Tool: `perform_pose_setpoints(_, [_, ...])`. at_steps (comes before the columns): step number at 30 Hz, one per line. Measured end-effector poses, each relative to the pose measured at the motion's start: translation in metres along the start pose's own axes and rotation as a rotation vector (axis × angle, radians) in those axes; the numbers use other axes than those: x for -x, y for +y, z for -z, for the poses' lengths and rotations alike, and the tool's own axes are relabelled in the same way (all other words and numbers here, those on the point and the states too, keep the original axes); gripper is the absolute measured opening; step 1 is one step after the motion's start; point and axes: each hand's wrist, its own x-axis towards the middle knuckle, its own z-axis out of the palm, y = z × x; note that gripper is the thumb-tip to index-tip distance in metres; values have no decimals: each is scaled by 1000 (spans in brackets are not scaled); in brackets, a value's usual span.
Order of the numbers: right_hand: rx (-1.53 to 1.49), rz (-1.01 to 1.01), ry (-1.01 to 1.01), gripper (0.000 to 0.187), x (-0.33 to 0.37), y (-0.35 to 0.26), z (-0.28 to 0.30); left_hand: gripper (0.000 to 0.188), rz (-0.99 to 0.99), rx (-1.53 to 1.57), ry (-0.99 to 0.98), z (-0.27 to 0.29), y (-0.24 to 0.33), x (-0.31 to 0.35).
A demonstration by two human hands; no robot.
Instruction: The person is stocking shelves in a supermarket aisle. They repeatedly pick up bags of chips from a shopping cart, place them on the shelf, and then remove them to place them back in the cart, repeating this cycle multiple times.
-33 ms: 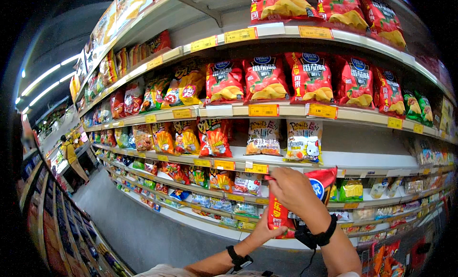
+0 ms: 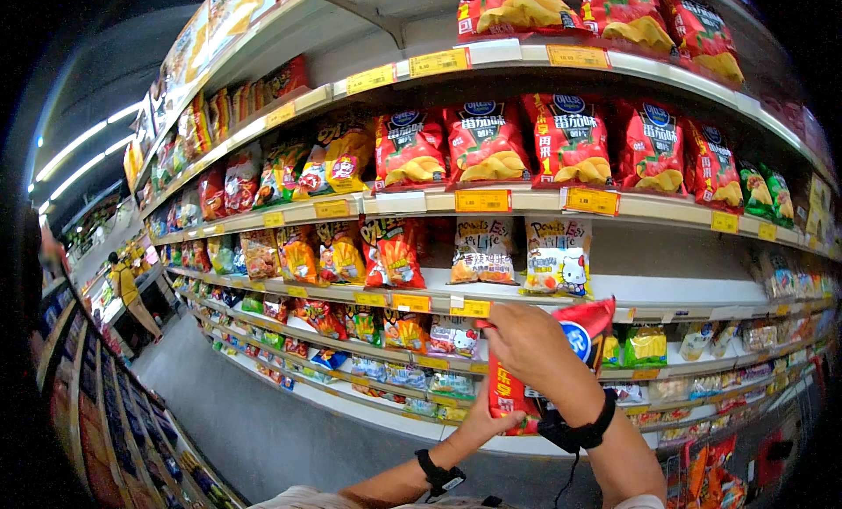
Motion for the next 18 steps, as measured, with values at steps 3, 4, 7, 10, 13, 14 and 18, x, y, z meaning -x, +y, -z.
perform_pose_setpoints(3, [88,76,-33,17,-23,-25,-3,82,-10,77,37,14,7,-7])
perform_pose_setpoints(4, [97,132,-8,18,-29,-27,-7,73,3,52,40,13,19,-7])
perform_pose_setpoints(7, [170,226,39,25,-40,-33,-17,66,125,41,71,17,13,-7])
perform_pose_setpoints(10, [132,248,192,39,-38,-55,-5,58,91,277,121,16,-1,-11])
perform_pose_setpoints(13, [233,192,402,46,-8,-55,29,53,150,521,68,3,20,-17])
perform_pose_setpoints(14, [319,104,469,44,9,-48,47,52,177,574,34,5,21,-18])
perform_pose_setpoints(18, [319,-376,676,35,86,-9,88,47,186,709,-104,3,33,-27])
